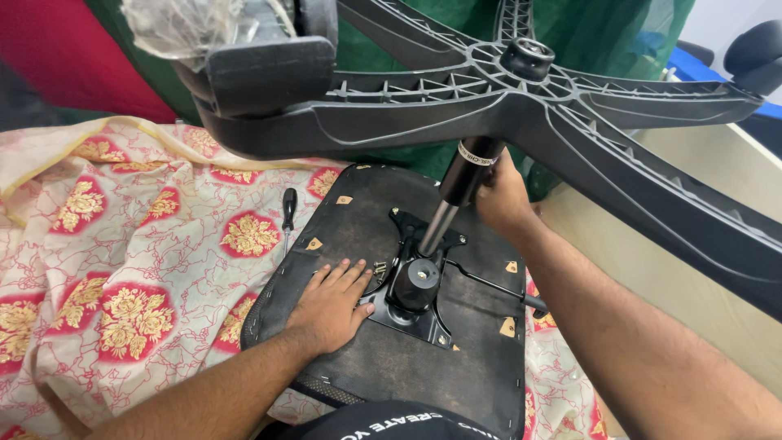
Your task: The person attaches the base of an office chair to its gas lift cylinder using a screwdriver. They insert and tighten multiple screws into the base plate while holding the cylinder steady, then flip the chair upright.
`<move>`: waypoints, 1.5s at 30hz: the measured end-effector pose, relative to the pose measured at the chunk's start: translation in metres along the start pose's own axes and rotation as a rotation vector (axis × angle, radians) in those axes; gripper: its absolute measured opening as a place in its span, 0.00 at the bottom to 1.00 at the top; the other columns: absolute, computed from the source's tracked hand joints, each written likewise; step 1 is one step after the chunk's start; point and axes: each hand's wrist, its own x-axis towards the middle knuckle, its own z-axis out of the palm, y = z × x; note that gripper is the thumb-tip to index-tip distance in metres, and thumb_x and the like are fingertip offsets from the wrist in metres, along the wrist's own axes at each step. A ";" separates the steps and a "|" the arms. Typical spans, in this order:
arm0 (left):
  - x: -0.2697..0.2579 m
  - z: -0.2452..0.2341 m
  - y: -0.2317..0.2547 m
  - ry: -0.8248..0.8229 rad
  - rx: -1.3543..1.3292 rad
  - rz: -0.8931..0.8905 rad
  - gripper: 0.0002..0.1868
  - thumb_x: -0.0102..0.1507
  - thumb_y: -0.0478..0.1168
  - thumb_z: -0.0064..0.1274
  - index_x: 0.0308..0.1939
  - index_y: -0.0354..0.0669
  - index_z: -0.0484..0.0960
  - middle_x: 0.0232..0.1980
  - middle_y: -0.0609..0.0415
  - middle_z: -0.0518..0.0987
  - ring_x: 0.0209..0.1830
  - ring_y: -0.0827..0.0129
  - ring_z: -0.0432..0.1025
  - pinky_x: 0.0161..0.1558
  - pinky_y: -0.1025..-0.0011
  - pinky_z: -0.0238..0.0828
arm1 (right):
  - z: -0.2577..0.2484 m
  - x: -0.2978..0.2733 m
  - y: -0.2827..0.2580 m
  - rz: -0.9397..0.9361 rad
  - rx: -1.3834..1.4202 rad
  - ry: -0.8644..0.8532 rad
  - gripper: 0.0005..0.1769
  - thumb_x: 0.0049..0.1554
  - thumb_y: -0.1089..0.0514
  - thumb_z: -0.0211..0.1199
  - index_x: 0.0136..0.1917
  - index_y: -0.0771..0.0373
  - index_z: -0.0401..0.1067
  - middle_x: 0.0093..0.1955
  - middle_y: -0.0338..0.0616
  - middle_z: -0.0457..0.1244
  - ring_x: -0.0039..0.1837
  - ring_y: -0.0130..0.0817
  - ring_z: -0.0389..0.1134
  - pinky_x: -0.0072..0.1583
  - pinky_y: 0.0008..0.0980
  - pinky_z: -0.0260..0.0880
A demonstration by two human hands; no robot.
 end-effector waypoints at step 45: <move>0.003 0.000 0.001 -0.021 -0.016 0.001 0.35 0.69 0.58 0.38 0.75 0.44 0.60 0.81 0.50 0.54 0.81 0.59 0.44 0.76 0.53 0.34 | 0.045 0.063 0.007 0.145 -0.013 -0.417 0.28 0.53 0.50 0.71 0.62 0.68 0.73 0.56 0.56 0.70 0.65 0.46 0.68 0.66 0.47 0.64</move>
